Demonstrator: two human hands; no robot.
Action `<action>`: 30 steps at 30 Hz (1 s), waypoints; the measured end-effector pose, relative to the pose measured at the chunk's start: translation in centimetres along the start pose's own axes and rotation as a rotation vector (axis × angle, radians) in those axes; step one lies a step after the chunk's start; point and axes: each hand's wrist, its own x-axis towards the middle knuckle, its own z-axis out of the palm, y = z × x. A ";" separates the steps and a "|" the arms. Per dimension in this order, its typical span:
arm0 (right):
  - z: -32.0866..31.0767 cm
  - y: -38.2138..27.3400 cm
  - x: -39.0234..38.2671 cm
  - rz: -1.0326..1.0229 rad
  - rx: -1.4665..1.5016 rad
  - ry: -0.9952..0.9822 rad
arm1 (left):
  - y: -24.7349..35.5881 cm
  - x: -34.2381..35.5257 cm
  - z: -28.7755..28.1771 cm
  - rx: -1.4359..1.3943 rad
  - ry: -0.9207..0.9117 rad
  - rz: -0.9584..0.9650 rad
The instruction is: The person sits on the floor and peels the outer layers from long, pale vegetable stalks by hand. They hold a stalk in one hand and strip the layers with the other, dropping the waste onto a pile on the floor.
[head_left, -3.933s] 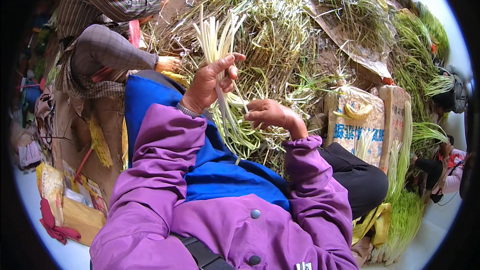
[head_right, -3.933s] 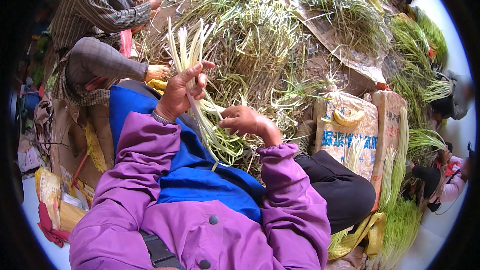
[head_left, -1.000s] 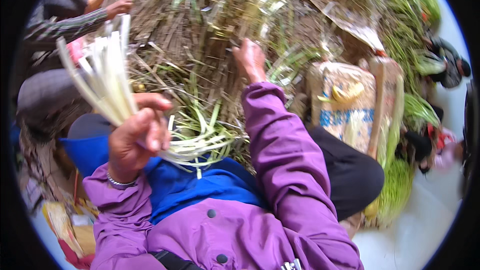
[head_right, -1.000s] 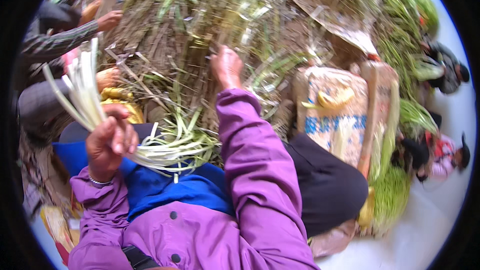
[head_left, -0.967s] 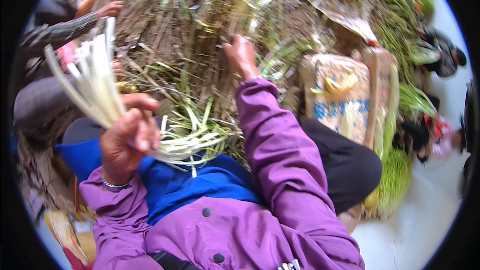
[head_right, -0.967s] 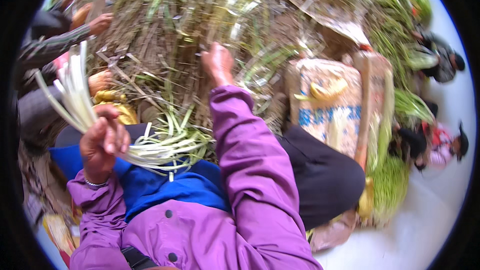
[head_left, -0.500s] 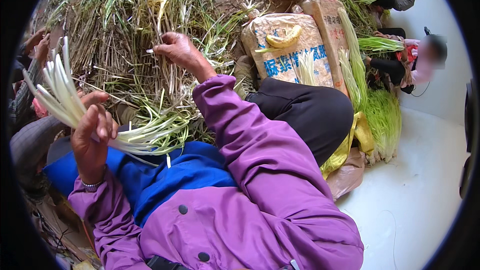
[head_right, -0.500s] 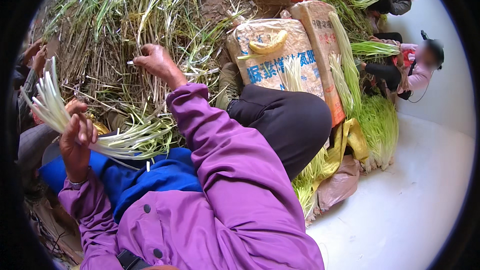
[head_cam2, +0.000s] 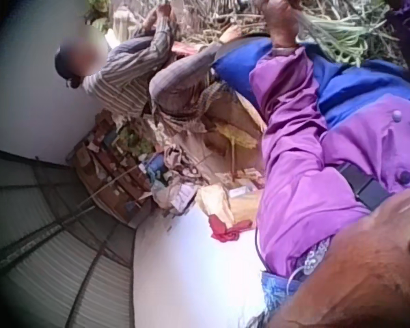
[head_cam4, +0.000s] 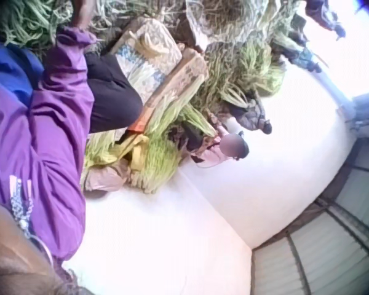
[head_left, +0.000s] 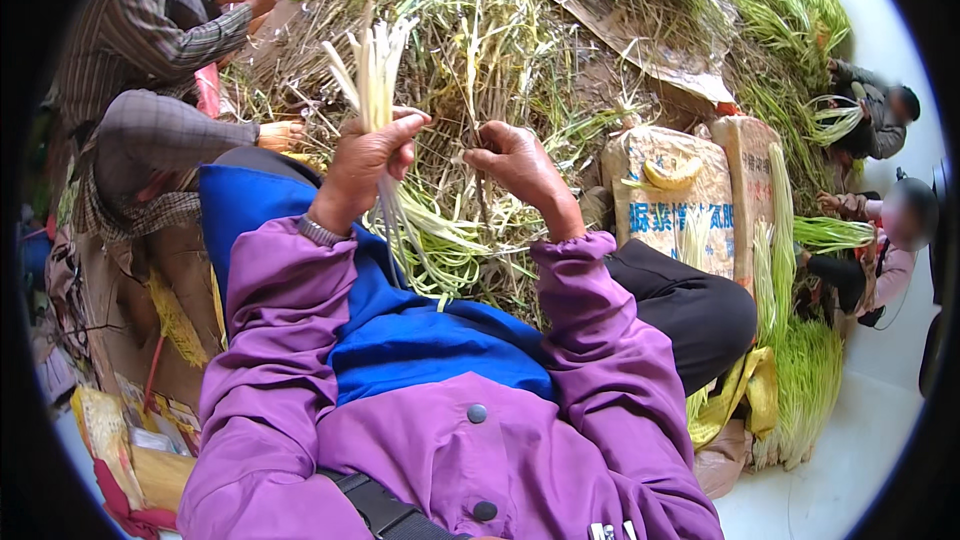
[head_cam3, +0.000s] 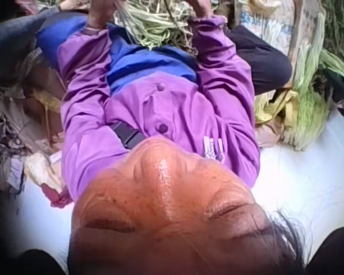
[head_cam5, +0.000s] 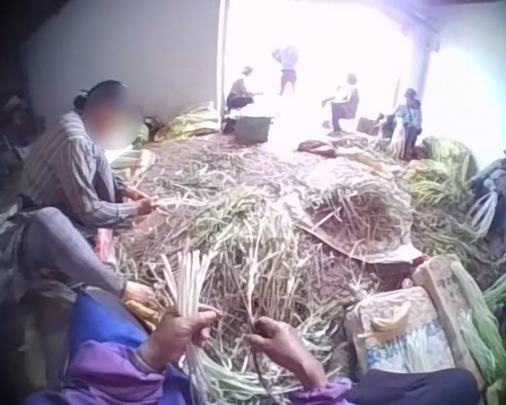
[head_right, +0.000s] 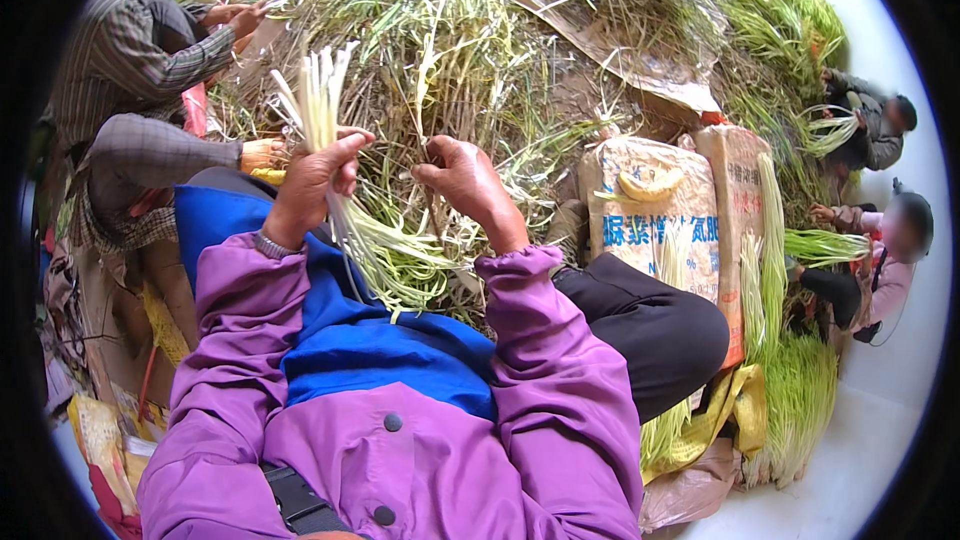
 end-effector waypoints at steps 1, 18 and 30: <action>-0.1 -1.0 -0.6 -0.003 -0.030 -0.026 | -0.4 0.2 -0.2 0.000 0.009 -0.009; 0.2 -2.8 -1.5 -0.034 0.349 -0.035 | -1.0 0.8 0.1 -0.145 -0.078 0.011; 1.4 -2.0 0.3 -0.040 0.575 0.190 | -2.8 0.4 2.6 0.076 -0.072 -0.028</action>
